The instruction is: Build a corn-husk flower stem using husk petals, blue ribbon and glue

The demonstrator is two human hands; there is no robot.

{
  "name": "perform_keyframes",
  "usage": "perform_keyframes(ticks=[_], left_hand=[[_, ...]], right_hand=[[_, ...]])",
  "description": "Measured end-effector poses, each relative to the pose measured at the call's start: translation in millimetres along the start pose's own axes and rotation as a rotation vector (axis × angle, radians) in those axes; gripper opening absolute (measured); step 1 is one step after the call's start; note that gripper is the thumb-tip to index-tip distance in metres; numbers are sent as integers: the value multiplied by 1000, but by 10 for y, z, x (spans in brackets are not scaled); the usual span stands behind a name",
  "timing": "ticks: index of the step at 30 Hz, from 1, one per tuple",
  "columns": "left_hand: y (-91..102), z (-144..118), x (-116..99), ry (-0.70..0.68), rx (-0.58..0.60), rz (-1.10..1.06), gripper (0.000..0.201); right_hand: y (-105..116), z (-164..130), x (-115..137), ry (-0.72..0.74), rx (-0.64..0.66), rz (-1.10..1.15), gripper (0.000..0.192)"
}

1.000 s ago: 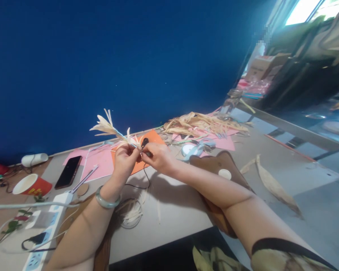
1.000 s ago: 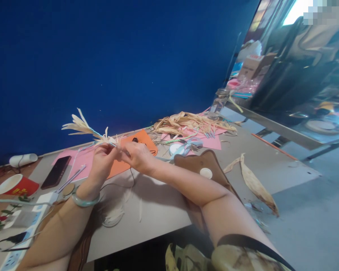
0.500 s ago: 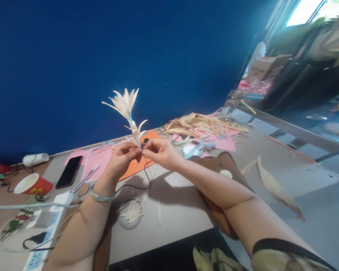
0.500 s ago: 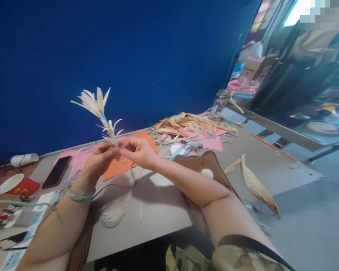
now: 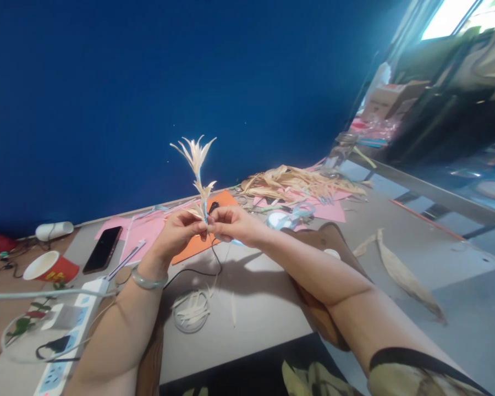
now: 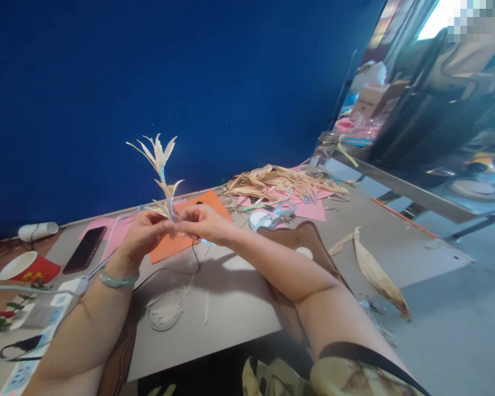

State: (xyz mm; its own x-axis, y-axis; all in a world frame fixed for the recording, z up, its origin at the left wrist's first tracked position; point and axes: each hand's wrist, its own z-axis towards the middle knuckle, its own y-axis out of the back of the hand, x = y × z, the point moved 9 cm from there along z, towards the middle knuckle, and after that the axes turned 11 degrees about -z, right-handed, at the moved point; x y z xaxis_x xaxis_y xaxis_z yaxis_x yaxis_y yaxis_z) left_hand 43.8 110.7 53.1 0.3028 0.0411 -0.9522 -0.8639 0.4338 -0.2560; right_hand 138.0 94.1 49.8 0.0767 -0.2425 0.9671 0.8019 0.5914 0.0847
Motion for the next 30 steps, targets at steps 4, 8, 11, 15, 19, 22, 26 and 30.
perform_keyframes(ticks=[4,8,11,15,19,22,26,30], left_hand=[[55,11,-7,-43,-24,23,36],[113,21,13,-46,-91,18,41],[121,29,22,-35,-131,66,40],[129,7,6,-67,-210,97,38],[124,-60,-34,-157,-286,127,33],[93,-99,-55,-201,-304,137,29],[93,-89,-13,-145,-323,71,32],[66,-41,108,5,-265,-127,36]], right_hand=[[68,0,5,-24,-78,-122,34],[168,-18,-5,-83,-167,-273,37],[187,-30,44,-42,-209,-336,32],[196,-69,110,29,-311,-430,25],[187,-109,157,74,-387,-523,23],[156,-112,178,113,-376,-549,21],[154,-99,171,118,-358,-518,16],[198,-63,128,49,-325,-372,18]])
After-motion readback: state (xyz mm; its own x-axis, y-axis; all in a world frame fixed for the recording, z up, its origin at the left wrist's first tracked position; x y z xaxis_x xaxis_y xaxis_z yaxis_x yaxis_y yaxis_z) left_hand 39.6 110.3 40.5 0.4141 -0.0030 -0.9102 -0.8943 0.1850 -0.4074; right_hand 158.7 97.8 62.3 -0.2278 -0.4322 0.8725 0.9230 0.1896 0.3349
